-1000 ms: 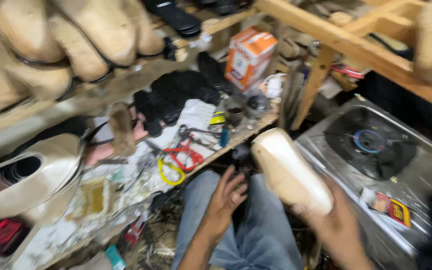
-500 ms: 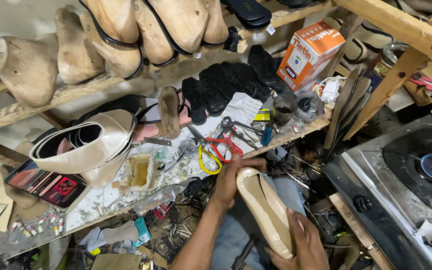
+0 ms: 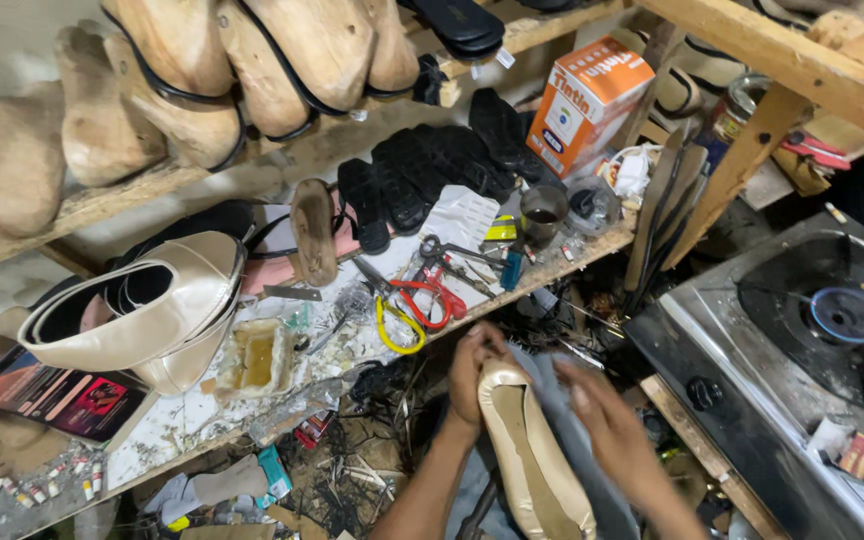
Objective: The person works on a beige slip-on shoe, repeatedly tapping the sole and heel with a hammer and using a metal tool to adjust the shoe's edge. They then cut a piece of cardboard with scissors.
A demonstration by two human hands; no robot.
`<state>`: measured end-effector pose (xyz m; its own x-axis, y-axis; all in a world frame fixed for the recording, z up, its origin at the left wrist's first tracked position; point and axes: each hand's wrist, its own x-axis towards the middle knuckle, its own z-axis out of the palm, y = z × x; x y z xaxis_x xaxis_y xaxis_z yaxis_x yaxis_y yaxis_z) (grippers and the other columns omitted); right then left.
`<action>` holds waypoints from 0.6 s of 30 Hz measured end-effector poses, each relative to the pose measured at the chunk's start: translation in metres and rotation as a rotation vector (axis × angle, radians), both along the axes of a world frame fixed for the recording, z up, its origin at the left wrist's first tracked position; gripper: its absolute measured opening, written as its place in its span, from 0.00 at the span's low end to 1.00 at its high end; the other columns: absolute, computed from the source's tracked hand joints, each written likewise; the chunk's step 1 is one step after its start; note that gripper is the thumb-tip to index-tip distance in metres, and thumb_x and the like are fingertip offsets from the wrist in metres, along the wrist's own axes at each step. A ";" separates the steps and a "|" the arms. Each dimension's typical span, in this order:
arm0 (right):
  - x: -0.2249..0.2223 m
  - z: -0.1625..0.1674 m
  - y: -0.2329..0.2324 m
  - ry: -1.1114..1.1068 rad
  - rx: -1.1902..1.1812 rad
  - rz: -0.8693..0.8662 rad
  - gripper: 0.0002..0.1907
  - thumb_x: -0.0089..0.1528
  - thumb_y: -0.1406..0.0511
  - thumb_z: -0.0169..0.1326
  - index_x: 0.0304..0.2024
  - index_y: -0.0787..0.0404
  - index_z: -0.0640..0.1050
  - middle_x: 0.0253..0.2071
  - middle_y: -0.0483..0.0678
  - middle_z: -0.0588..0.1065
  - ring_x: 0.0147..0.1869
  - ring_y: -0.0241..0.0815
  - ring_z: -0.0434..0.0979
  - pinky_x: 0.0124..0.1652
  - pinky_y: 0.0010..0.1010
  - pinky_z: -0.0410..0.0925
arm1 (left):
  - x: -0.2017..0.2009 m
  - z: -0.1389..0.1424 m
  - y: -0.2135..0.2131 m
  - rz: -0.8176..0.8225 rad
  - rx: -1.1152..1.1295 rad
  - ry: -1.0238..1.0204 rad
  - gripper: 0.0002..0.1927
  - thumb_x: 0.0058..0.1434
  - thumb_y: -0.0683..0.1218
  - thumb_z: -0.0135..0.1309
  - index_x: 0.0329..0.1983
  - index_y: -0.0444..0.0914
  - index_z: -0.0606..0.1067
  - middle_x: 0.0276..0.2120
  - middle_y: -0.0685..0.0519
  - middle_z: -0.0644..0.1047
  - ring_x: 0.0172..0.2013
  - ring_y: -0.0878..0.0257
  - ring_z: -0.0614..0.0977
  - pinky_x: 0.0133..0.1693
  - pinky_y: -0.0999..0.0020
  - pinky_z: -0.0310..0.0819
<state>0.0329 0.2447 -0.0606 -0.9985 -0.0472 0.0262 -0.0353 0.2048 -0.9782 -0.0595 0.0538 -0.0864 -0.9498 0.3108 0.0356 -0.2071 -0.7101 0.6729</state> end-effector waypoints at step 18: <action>-0.100 0.030 0.027 -0.116 0.045 0.627 0.19 0.52 0.61 0.70 0.42 0.64 0.86 0.48 0.47 0.71 0.56 0.43 0.71 0.55 0.37 0.67 | 0.008 -0.001 0.031 -0.177 0.196 0.001 0.16 0.76 0.57 0.44 0.41 0.40 0.65 0.34 0.48 0.72 0.34 0.61 0.77 0.37 0.67 0.75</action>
<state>-0.0669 0.2716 -0.0307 -0.7773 -0.6217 -0.0957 -0.0562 0.2202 -0.9738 -0.0517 0.0852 -0.0870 -0.8813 0.4590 0.1119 -0.3391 -0.7796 0.5266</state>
